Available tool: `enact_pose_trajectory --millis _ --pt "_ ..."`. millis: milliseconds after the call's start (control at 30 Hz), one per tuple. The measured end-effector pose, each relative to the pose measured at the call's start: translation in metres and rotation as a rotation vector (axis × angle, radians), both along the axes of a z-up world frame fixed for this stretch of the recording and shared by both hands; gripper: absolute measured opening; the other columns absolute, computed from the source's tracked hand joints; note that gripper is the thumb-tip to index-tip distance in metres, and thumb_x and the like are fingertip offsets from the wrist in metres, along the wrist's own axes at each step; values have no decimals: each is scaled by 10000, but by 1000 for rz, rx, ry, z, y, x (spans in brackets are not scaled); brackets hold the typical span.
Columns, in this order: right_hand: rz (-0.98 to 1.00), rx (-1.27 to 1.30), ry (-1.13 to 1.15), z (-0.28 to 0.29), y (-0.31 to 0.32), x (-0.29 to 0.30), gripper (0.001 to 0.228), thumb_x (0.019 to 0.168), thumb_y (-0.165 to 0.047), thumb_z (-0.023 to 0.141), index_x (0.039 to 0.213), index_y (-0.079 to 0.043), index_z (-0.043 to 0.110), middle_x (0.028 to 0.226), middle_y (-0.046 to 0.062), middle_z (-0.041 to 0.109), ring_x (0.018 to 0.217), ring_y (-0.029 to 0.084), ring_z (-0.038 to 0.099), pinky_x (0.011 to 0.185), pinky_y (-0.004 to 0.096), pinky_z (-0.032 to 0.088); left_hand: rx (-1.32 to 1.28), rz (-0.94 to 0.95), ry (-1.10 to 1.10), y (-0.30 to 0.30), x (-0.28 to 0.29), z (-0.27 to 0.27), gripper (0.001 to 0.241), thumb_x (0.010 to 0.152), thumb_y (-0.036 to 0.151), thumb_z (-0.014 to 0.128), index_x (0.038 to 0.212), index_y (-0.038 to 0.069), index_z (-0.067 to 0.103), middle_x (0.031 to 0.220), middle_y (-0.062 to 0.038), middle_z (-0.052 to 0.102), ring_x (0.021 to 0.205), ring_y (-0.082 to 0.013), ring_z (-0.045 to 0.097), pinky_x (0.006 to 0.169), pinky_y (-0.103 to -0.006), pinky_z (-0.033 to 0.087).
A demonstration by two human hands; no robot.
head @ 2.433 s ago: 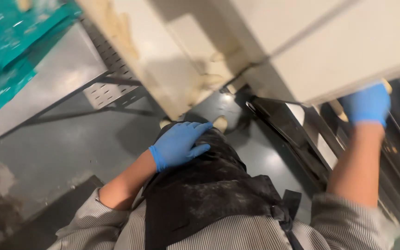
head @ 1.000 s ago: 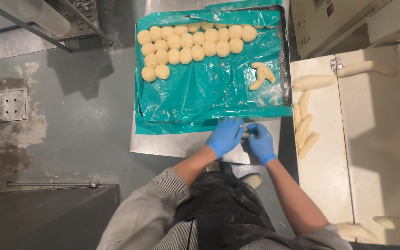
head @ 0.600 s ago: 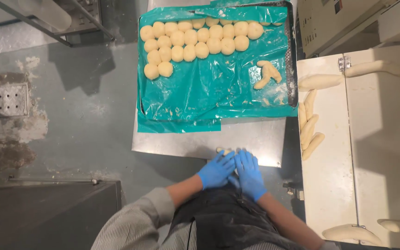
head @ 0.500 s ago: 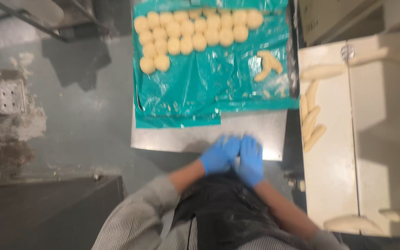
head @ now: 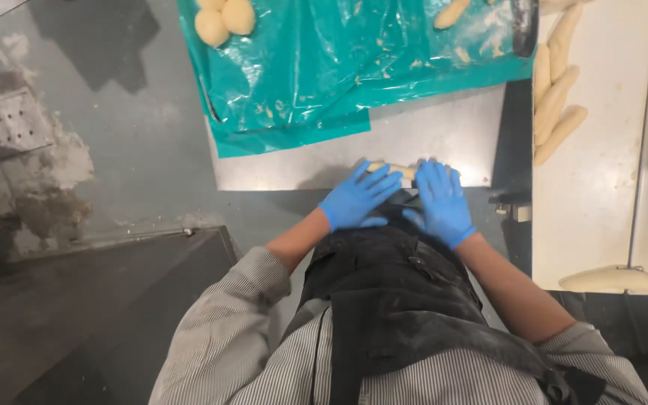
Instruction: Shaping dough balls into elongated rolls using a molder machine and manual rolling, then placing them onto baking trays.
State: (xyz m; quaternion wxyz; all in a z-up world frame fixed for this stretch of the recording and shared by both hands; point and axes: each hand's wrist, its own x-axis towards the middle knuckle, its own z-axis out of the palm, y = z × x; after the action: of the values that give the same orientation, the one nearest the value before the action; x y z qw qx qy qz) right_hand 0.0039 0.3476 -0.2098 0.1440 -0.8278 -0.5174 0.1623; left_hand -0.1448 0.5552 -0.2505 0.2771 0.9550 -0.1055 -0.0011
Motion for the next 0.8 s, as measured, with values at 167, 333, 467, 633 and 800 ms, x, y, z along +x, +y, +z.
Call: enact_pose_trajectory --millis 167,333,467,633,800 --pt "-77 7 -125 -23 27 26 930 908 -551 697 1563 33 392 1586 296 384 1495 490 327 1200 651 239 64 54 19 19 36 -3 1008 807 603 740 1613 165 322 1675 -94 313 1565 -381 267 1282 -599 207" --pt "-273 155 -181 -24 70 99 653 1037 -426 704 1421 63 508 1472 307 449 1387 512 412 1166 672 255 10 160 216 59 106 2 1002 872 645 713 1600 107 282 1577 -174 403 1388 -426 430 1134 -535 371" --pt "-365 419 -45 4 37 136 264 1111 -156 651 1292 28 600 1392 281 558 1310 462 526 1138 538 423 46 141 -5 54 112 -7 872 880 571 743 1522 86 406 1460 -168 518 1230 -385 550 1024 -475 453" --pt "-499 380 36 61 -76 100 203 1095 -79 638 1271 23 637 1270 225 644 1229 413 603 1090 473 487 -33 190 1 26 114 -2 419 921 333 754 1258 144 592 1239 -100 617 1129 -329 594 944 -465 483" --pt "-723 301 76 94 -180 33 287 1006 -143 692 1250 5 658 1228 209 665 1137 401 651 1009 455 514 -184 25 147 -49 129 72 336 883 242 734 1135 70 595 994 -187 637 945 -395 611 845 -510 484"
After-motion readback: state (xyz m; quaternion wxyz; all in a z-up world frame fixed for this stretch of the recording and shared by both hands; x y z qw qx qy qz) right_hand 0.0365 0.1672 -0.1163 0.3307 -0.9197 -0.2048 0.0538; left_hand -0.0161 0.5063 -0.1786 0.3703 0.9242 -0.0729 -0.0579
